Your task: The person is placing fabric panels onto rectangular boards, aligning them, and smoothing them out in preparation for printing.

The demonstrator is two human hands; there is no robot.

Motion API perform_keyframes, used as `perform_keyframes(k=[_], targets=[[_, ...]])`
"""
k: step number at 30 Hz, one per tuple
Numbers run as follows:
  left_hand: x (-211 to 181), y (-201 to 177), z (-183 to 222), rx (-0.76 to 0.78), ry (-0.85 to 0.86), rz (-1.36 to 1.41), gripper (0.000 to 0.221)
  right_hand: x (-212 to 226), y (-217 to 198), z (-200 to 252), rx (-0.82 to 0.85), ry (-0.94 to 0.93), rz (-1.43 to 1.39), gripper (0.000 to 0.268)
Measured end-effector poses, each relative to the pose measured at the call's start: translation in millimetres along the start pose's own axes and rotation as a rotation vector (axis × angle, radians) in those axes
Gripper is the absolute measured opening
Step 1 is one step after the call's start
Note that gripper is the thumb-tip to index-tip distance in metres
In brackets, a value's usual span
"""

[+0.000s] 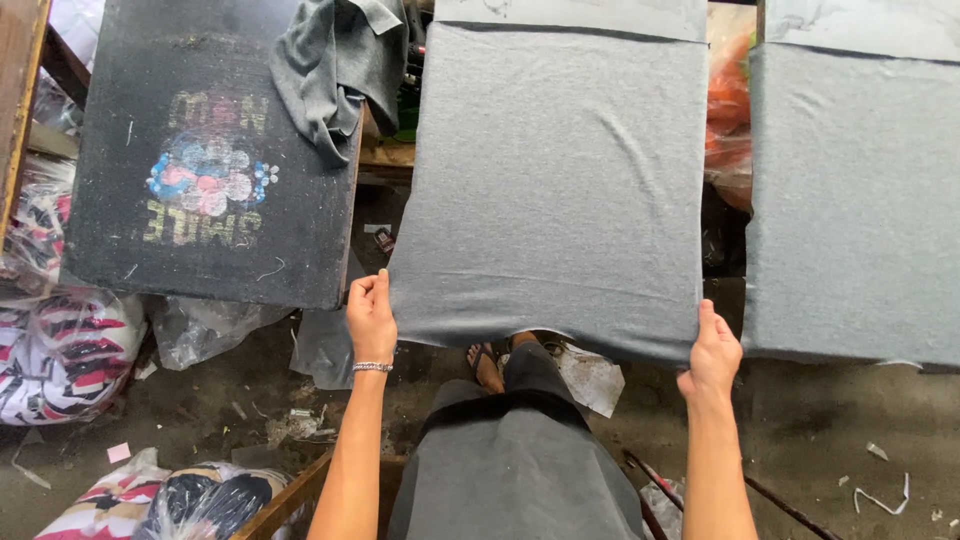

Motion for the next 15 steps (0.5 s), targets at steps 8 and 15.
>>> perform_keyframes(k=[8,15], targets=[[9,8,-3,0.043,-0.062,0.004,0.026,7,5,12,0.073,0.054,0.013,0.031],[-63,25,-14,0.199,-0.175,-0.062,0.052,25,20,-27,0.206,0.090,0.196,0.044]])
Point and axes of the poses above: each hand's wrist, its own z-axis away from the middle knuckle, its own y-axis out of the palm, x = y × z, the point moved 2 cm from there along -z, towards the middle knuckle
